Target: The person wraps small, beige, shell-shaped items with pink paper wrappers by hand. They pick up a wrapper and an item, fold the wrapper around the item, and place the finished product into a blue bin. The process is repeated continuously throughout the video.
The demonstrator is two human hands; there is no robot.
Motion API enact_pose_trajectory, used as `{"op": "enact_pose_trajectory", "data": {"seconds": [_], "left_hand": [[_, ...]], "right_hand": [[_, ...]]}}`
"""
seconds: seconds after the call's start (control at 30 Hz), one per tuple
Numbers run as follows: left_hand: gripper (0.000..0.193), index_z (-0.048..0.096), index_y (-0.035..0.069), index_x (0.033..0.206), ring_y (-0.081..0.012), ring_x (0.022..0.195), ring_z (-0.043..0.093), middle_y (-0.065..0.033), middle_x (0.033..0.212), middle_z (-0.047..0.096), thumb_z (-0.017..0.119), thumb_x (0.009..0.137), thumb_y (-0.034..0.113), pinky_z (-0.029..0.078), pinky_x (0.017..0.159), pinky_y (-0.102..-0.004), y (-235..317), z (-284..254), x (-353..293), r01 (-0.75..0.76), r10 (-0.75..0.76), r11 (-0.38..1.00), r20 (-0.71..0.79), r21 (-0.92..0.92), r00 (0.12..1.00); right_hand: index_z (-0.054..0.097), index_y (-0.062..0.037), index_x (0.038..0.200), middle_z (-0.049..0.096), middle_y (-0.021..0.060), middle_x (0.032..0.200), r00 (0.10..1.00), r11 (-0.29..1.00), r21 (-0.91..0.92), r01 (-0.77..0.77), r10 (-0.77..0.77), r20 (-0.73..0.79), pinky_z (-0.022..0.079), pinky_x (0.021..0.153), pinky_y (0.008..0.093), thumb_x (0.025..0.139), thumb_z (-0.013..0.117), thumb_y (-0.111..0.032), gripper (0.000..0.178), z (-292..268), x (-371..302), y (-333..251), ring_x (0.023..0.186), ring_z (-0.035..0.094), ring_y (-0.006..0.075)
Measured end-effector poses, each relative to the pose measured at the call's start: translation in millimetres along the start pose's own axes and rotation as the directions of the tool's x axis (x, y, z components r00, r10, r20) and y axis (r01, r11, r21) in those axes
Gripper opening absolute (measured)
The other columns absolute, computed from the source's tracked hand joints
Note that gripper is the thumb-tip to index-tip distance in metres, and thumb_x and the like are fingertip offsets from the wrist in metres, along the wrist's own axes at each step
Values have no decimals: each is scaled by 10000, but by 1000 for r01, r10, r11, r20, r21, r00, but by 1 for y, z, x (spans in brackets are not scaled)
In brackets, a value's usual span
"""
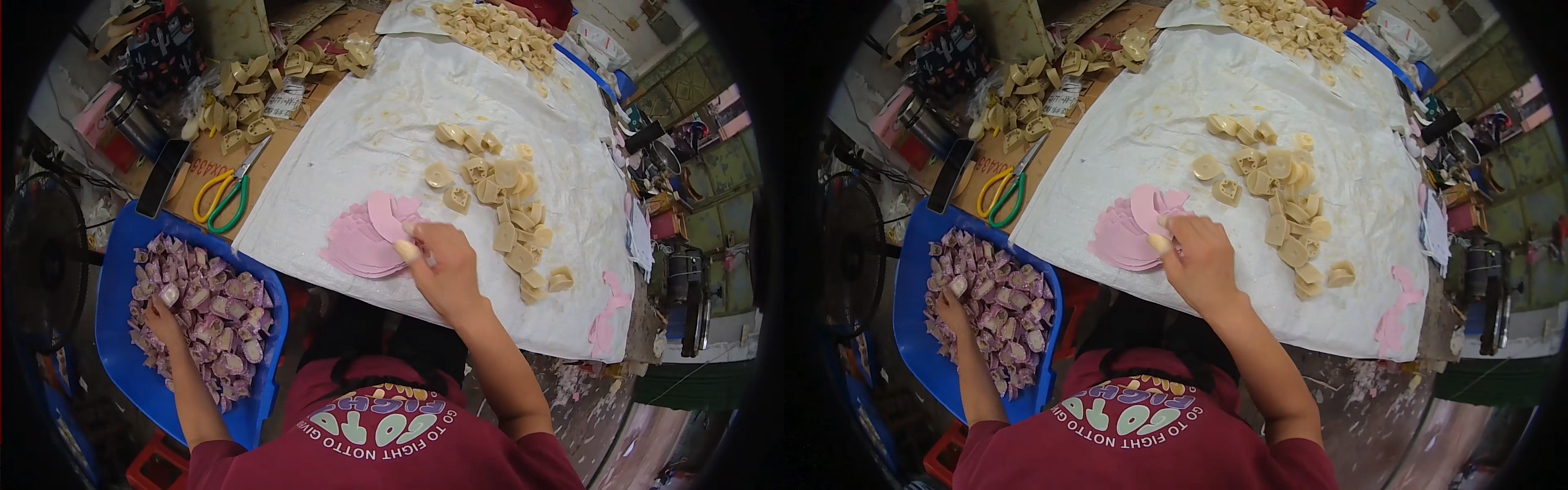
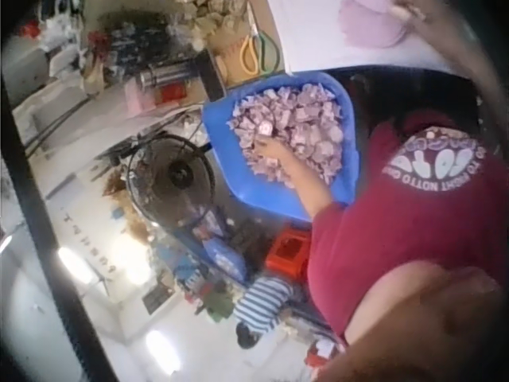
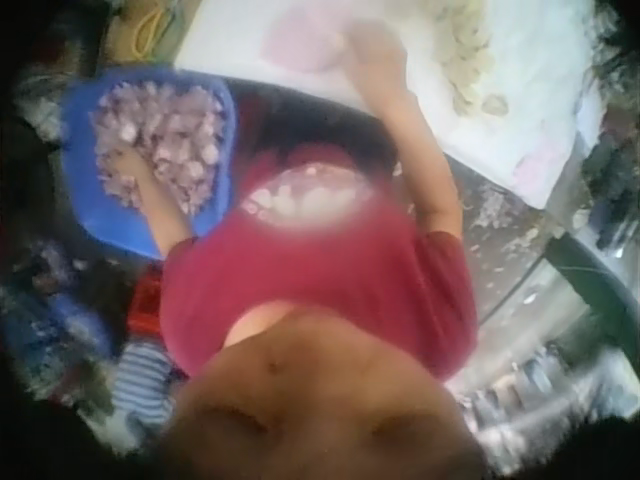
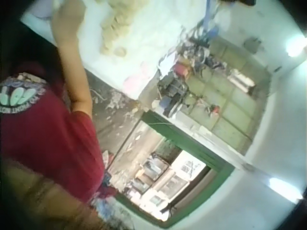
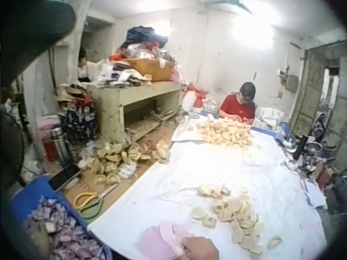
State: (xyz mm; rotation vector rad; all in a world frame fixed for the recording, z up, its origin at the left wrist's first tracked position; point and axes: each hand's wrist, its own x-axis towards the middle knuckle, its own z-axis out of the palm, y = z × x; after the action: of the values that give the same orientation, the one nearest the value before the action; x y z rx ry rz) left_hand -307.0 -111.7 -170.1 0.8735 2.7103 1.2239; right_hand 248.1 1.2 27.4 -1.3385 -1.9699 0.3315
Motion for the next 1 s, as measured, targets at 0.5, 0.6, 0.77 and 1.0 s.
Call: {"op": "enact_pose_trajectory", "data": {"seconds": [0.5, 0.6, 0.77, 1.0], "left_hand": [[270, 606, -15, 1141, -278, 1032, 622, -158, 1133, 633, 571, 896, 92, 483, 910, -386, 346, 25, -235, 81, 733, 570, 551, -817, 399], [345, 582, -39, 1178, -253, 985, 651, -140, 1101, 655, 551, 956, 223, 521, 879, -367, 375, 33, -249, 780, 537, 487, 839, -392, 87], [420, 530, -56, 1253, -236, 966, 669, -159, 1118, 653, 532, 980, 262, 582, 790, -337, 382, 33, -250, 749, 453, 590, 892, -301, 2], [349, 549, -52, 1226, -239, 1039, 644, -184, 1185, 625, 523, 981, 195, 572, 839, -340, 391, 29, -245, 796, 395, 474, 899, -376, 190]], "right_hand": [[657, -34, 948, 628, 114, 1176, 977, 992, 118, 53, -27, -211, 374, 991, 440, 757, 721, -128, 222, -8, -3, 8, 1181, 501, 361], [646, -29, 961, 628, 117, 1170, 974, 978, 5, 210, -208, -86, 383, 983, 446, 748, 727, -133, 251, -35, -16, -3, 1169, 512, 356], [639, -19, 1026, 631, 140, 1153, 992, 994, 71, 77, -70, -106, 427, 932, 409, 739, 727, -139, 323, -49, -29, 40, 1129, 545, 346], [611, -25, 1117, 570, 133, 1066, 976, 899, -384, -211, 173, -131, 446, 831, 428, 721, 720, -152, 431, -25, 17, 95, 1015, 538, 319]]}}
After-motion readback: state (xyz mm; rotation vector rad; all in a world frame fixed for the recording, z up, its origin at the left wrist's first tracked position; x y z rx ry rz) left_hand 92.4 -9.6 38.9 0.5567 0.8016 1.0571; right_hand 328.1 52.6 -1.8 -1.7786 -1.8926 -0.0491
